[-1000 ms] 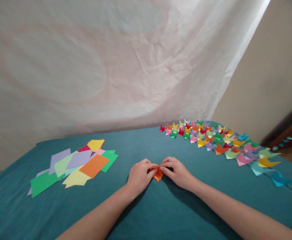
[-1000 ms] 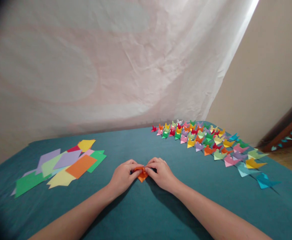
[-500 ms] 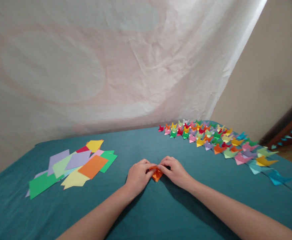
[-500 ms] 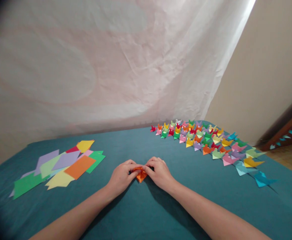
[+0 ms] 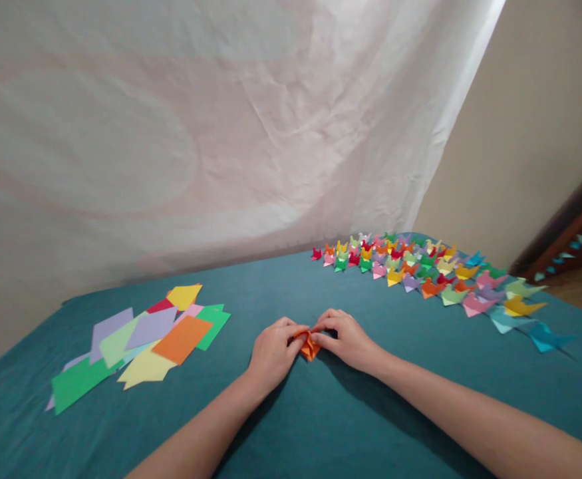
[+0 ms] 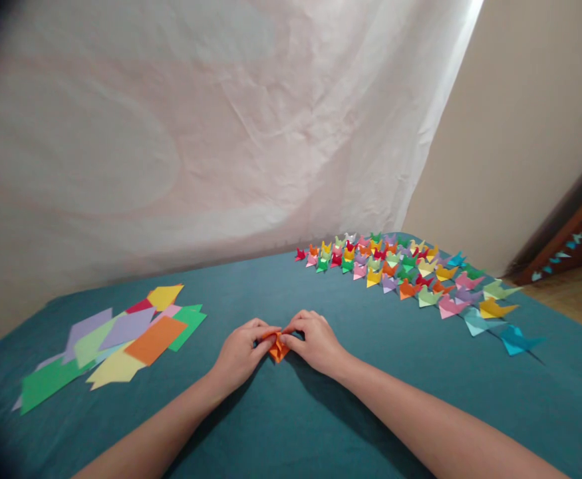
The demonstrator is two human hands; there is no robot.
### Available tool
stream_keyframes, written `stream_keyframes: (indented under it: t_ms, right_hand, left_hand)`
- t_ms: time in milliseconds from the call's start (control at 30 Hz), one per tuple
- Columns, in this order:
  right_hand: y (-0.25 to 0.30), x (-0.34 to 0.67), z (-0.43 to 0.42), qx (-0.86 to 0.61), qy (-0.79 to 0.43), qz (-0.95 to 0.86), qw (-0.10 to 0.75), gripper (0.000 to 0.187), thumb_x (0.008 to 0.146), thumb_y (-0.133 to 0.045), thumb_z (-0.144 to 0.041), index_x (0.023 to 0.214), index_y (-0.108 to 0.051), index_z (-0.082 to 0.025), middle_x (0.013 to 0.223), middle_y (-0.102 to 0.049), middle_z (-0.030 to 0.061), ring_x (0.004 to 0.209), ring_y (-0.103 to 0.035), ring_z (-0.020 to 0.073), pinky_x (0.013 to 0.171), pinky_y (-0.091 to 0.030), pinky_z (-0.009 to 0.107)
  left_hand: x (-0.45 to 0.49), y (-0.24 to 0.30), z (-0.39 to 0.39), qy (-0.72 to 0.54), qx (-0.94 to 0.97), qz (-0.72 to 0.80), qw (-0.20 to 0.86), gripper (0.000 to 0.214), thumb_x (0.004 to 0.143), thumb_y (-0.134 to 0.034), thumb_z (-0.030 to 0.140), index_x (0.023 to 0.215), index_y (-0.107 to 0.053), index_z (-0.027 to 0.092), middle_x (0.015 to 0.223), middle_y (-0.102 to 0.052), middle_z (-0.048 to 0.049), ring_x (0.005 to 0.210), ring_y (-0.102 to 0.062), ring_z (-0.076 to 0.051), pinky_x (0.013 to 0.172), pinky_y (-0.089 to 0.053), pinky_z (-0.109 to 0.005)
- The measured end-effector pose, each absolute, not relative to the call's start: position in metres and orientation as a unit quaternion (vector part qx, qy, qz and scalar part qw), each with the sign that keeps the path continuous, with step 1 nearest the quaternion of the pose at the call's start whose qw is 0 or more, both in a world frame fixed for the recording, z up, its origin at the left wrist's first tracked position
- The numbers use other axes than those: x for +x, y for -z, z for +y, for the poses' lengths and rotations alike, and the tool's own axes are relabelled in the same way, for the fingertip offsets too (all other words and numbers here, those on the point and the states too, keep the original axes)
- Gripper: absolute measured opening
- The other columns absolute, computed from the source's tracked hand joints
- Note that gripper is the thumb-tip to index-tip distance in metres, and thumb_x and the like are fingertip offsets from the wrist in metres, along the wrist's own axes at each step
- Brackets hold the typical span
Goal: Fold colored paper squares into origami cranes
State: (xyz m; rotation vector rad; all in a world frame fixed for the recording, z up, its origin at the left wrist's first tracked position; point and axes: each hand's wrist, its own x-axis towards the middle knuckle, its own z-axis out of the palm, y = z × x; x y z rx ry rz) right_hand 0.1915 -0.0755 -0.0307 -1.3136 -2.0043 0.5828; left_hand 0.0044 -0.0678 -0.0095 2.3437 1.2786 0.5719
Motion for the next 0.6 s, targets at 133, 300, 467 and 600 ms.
stream_keyframes:
  t_ms: [133, 300, 467, 600]
  right_hand:
    - [0.0308, 0.1913, -0.0762, -0.510, -0.218, -0.763, 0.333, 0.012, 0.080, -0.063, -0.032, 0.084, -0.072, -0.025, 0.085, -0.064, 0.0026, 0.082, -0.055, 0.0177, 0.078, -0.038, 0.031]
    - [0.0304, 0.1909, -0.0770, -0.511, -0.216, -0.761, 0.337, 0.010, 0.079, -0.064, -0.030, 0.084, -0.071, -0.025, 0.085, -0.063, 0.0025, 0.082, -0.055, 0.0178, 0.078, -0.038, 0.031]
    - [0.0290, 0.1911, -0.0777, -0.512, -0.216, -0.759, 0.338, 0.010, 0.078, -0.065, -0.031, 0.084, -0.071, -0.024, 0.085, -0.063, 0.0028, 0.083, -0.054, 0.0180, 0.078, -0.038, 0.031]
    - [0.0287, 0.1917, -0.0781, -0.514, -0.212, -0.759, 0.339, 0.009, 0.078, -0.066, -0.028, 0.083, -0.072, -0.025, 0.085, -0.063, 0.0025, 0.082, -0.054, 0.0179, 0.078, -0.038, 0.031]
  left_hand:
    - [0.0048, 0.0100, -0.0676, -0.210, 0.838, 0.458, 0.211, 0.027, 0.085, -0.048, 0.023, 0.102, -0.068, 0.027, 0.089, -0.062, -0.0008, 0.082, -0.058, -0.015, 0.076, -0.044, -0.023]
    - [0.0047, 0.0090, -0.0677, -0.224, 0.834, 0.452, 0.223, 0.030, 0.084, -0.047, 0.019, 0.106, -0.067, 0.024, 0.092, -0.064, -0.0024, 0.085, -0.059, -0.016, 0.078, -0.044, -0.024]
    - [0.0071, 0.0042, -0.0719, -0.221, 0.835, 0.450, 0.226, 0.032, 0.079, -0.052, 0.018, 0.107, -0.066, 0.023, 0.091, -0.064, -0.0020, 0.081, -0.058, -0.015, 0.075, -0.044, -0.024]
    - [0.0095, 0.0023, -0.0741, -0.231, 0.829, 0.454, 0.229, 0.028, 0.082, -0.054, 0.030, 0.106, -0.066, 0.023, 0.094, -0.064, -0.0027, 0.084, -0.058, -0.016, 0.075, -0.044, -0.024]
